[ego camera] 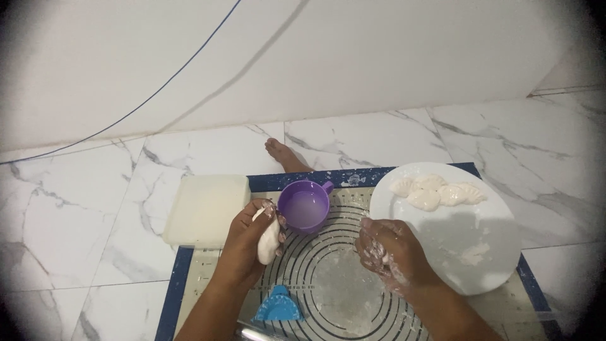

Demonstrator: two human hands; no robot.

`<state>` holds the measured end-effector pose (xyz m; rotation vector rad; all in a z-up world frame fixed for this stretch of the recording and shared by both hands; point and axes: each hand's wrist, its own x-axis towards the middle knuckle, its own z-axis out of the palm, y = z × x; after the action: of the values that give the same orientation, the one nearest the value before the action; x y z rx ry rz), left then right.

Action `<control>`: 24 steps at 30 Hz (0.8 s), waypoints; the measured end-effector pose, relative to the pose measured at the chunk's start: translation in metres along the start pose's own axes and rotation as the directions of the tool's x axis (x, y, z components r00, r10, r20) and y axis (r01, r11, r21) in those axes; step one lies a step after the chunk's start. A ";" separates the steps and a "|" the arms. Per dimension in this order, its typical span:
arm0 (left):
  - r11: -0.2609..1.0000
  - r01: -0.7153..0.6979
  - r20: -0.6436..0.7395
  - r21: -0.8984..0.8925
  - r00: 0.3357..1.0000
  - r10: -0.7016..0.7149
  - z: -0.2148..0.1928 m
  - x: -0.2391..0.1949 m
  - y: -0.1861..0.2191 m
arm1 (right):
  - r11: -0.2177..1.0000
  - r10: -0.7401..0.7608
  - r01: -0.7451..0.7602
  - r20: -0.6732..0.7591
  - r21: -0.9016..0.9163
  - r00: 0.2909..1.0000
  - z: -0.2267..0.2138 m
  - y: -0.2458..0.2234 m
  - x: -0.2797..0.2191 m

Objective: Kneading dough and using a plastic mold to shape a dumpling on a floor mat.

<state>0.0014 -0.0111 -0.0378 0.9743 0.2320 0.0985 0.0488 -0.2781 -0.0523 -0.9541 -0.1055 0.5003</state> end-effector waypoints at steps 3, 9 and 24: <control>0.999 -0.001 -0.034 0.034 0.999 0.002 0.001 0.000 0.001 | 1.000 -0.007 0.007 0.003 0.023 1.000 0.000 0.002 0.000; 1.000 -0.003 0.019 -0.020 1.000 0.003 -0.002 0.000 0.000 | 0.989 -0.034 0.004 0.205 0.148 0.978 -0.003 0.000 0.007; 0.990 0.023 0.021 -0.142 1.000 -0.020 0.011 -0.004 0.010 | 0.996 0.053 -0.050 -0.031 0.070 0.998 -0.003 0.001 0.006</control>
<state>-0.0001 -0.0151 -0.0235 0.8299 0.2143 0.0850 0.0543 -0.2776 -0.0556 -0.8990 -0.0339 0.5323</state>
